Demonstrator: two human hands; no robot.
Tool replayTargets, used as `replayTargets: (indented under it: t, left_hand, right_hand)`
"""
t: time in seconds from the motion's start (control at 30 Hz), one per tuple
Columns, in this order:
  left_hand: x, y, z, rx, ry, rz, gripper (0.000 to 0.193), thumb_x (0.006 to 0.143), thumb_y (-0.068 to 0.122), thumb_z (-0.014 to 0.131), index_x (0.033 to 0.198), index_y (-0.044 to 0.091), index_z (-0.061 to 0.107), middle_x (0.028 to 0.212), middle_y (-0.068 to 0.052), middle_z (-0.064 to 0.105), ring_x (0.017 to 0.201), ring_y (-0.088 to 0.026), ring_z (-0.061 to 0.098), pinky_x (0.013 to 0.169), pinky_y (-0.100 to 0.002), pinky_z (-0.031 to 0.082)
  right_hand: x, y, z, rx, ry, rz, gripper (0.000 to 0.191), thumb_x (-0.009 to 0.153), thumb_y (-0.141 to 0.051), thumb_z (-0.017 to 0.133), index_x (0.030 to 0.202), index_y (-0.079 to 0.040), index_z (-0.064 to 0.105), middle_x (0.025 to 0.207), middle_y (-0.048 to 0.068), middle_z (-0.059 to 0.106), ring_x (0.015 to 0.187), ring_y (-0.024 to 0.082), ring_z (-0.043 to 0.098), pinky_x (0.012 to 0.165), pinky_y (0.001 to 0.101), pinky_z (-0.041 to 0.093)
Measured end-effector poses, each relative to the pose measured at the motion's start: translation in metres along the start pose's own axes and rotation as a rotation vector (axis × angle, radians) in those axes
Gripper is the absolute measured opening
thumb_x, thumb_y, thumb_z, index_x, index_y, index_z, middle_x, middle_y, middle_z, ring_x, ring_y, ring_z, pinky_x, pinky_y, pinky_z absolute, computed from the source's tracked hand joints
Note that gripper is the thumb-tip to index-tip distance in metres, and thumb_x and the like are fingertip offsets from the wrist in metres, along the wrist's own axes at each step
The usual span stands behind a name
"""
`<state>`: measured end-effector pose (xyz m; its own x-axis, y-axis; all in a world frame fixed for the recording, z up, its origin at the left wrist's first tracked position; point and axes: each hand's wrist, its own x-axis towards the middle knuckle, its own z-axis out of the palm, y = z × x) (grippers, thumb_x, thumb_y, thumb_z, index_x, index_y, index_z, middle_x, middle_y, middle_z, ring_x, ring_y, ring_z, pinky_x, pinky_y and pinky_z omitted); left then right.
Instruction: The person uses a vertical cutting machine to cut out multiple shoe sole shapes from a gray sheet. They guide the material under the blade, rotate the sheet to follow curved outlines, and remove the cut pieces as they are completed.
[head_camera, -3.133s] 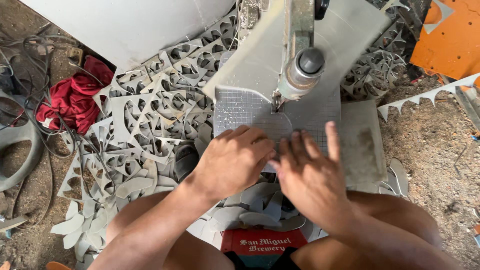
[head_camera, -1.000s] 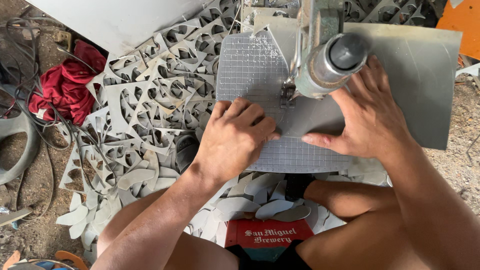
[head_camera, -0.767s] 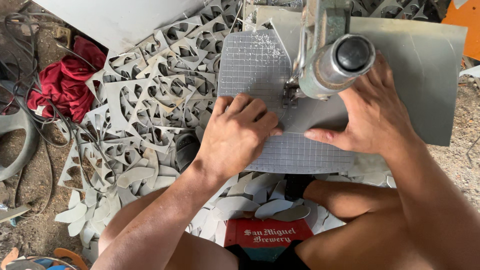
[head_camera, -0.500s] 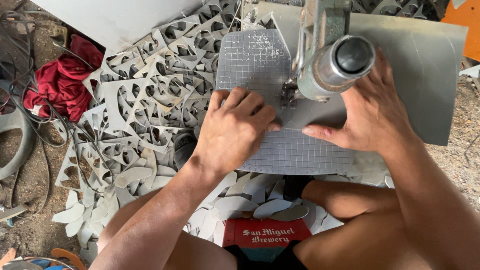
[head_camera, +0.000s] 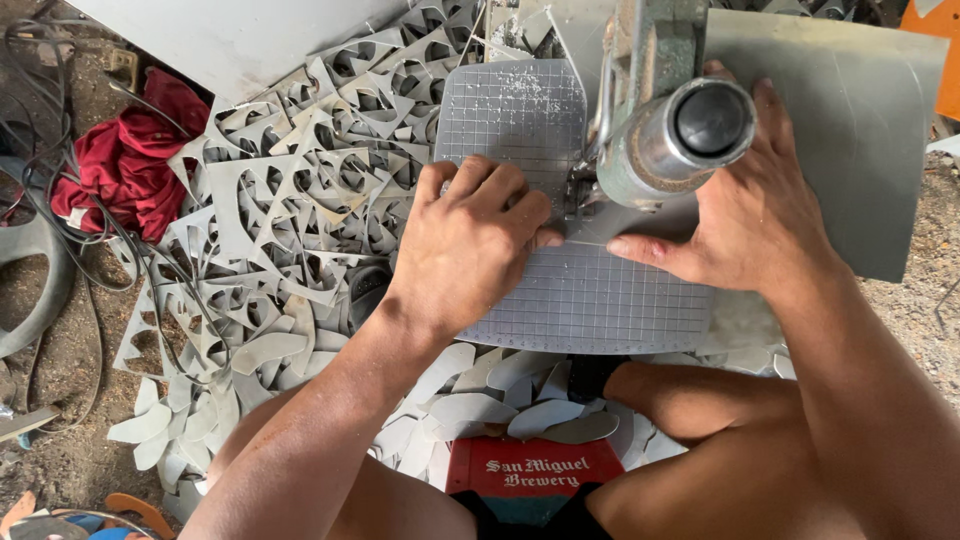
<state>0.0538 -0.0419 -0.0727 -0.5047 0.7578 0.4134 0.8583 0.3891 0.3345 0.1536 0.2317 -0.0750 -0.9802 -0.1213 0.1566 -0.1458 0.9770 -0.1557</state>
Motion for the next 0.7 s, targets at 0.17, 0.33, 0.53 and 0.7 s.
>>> replayTargets:
  t: [0.17, 0.33, 0.53, 0.7]
  left_hand:
    - [0.004, -0.004, -0.001, 0.002, -0.007, -0.003, 0.027, 0.088, 0.039, 0.077, 0.097, 0.013, 0.073, 0.1, -0.001, 0.065, 0.108, -0.023, 0.061, 0.095, -0.048, 0.044]
    - [0.007, -0.009, 0.0, -0.001, -0.01, -0.004, 0.03, 0.086, 0.04, 0.078, 0.101, 0.013, 0.075, 0.102, 0.001, 0.065, 0.11, -0.022, 0.06, 0.096, -0.047, 0.044]
    - [0.015, -0.017, 0.001, 0.024, 0.005, 0.025, 0.032, 0.084, 0.043, 0.078, 0.102, 0.017, 0.076, 0.109, 0.003, 0.068, 0.117, -0.023, 0.058, 0.1, -0.046, 0.043]
    - [0.025, -0.028, 0.003, 0.084, -0.046, 0.059, 0.036, 0.082, 0.047, 0.076, 0.104, 0.019, 0.077, 0.111, 0.005, 0.07, 0.118, -0.023, 0.057, 0.102, -0.046, 0.041]
  right_hand:
    - [0.002, -0.004, -0.003, -0.022, -0.022, 0.034, 0.119, 0.07, -0.084, 0.07, 0.154, -0.004, 0.044, 0.158, 0.029, 0.042, 0.156, 0.046, 0.029, 0.126, 0.0713, 0.015]
    - [0.0, -0.013, -0.004, -0.043, -0.034, 0.098, 0.117, 0.072, -0.081, 0.07, 0.156, -0.004, 0.043, 0.16, 0.029, 0.039, 0.155, 0.048, 0.027, 0.122, 0.0749, 0.015]
    - [-0.017, -0.036, 0.001, -0.099, -0.013, 0.187, 0.115, 0.086, -0.083, 0.053, 0.155, 0.007, 0.036, 0.157, 0.037, 0.032, 0.15, 0.056, 0.023, 0.113, 0.0825, 0.013]
    - [-0.031, -0.042, -0.008, -0.282, -0.14, 0.153, 0.094, 0.086, -0.085, 0.044, 0.134, -0.004, 0.05, 0.144, 0.028, 0.037, 0.136, 0.047, 0.032, 0.11, 0.0676, 0.025]
